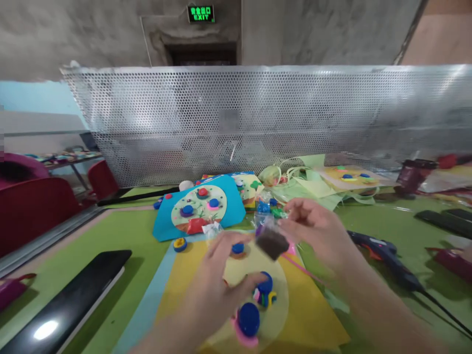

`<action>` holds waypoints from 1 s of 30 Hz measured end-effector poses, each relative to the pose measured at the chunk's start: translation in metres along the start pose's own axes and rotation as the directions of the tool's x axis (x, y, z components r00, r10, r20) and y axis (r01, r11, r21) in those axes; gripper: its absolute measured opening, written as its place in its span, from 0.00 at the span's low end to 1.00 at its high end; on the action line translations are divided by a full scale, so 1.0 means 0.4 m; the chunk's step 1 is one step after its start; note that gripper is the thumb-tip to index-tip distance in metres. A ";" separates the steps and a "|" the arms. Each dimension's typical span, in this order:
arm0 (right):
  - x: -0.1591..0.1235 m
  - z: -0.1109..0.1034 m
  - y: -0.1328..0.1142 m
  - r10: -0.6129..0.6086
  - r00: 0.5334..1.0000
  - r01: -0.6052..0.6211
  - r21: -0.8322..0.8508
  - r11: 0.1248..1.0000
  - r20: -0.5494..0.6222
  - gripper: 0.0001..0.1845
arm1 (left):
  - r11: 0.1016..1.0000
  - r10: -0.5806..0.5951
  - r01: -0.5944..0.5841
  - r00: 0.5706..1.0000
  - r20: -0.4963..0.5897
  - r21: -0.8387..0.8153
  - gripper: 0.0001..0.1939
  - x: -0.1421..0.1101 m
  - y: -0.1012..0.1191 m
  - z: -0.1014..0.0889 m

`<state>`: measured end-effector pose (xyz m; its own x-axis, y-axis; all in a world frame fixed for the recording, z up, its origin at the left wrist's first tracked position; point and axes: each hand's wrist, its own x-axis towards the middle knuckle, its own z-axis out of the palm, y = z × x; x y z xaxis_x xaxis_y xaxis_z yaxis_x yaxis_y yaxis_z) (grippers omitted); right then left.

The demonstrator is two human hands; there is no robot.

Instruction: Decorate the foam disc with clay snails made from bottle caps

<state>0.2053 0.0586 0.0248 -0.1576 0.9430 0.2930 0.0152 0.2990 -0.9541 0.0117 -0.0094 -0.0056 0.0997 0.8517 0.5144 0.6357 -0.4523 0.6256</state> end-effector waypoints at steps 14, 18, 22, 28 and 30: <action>-0.081 0.117 0.004 0.008 0.966 -0.050 0.155 0.987 0.259 0.09 | 0.875 0.437 -0.387 0.890 -0.129 0.290 0.24 -0.014 -0.001 0.011; -0.081 0.109 0.020 -0.090 0.921 -0.022 0.281 0.960 0.379 0.16 | 0.848 0.479 -0.428 0.872 -0.106 0.312 0.21 -0.013 0.002 -0.008; -0.090 0.101 0.047 -0.180 0.806 0.045 0.246 0.968 0.564 0.28 | 0.822 0.519 -0.493 0.854 -0.019 0.286 0.25 -0.023 -0.006 -0.029; -0.099 0.114 0.045 -0.200 0.738 0.045 0.249 0.967 0.644 0.32 | 0.800 0.562 -0.505 0.820 -0.109 0.324 0.36 -0.024 -0.030 -0.028; -0.095 0.114 0.041 -0.284 0.808 0.196 0.218 0.956 0.516 0.31 | 0.803 0.576 -0.490 0.785 -0.229 0.340 0.36 -0.021 -0.032 -0.026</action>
<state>0.1664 0.0212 -0.0047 -0.6414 0.6019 0.4757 -0.2321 0.4388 -0.8681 -0.0054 -0.0133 -0.0119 0.2692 0.3477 0.8981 0.7216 -0.6905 0.0510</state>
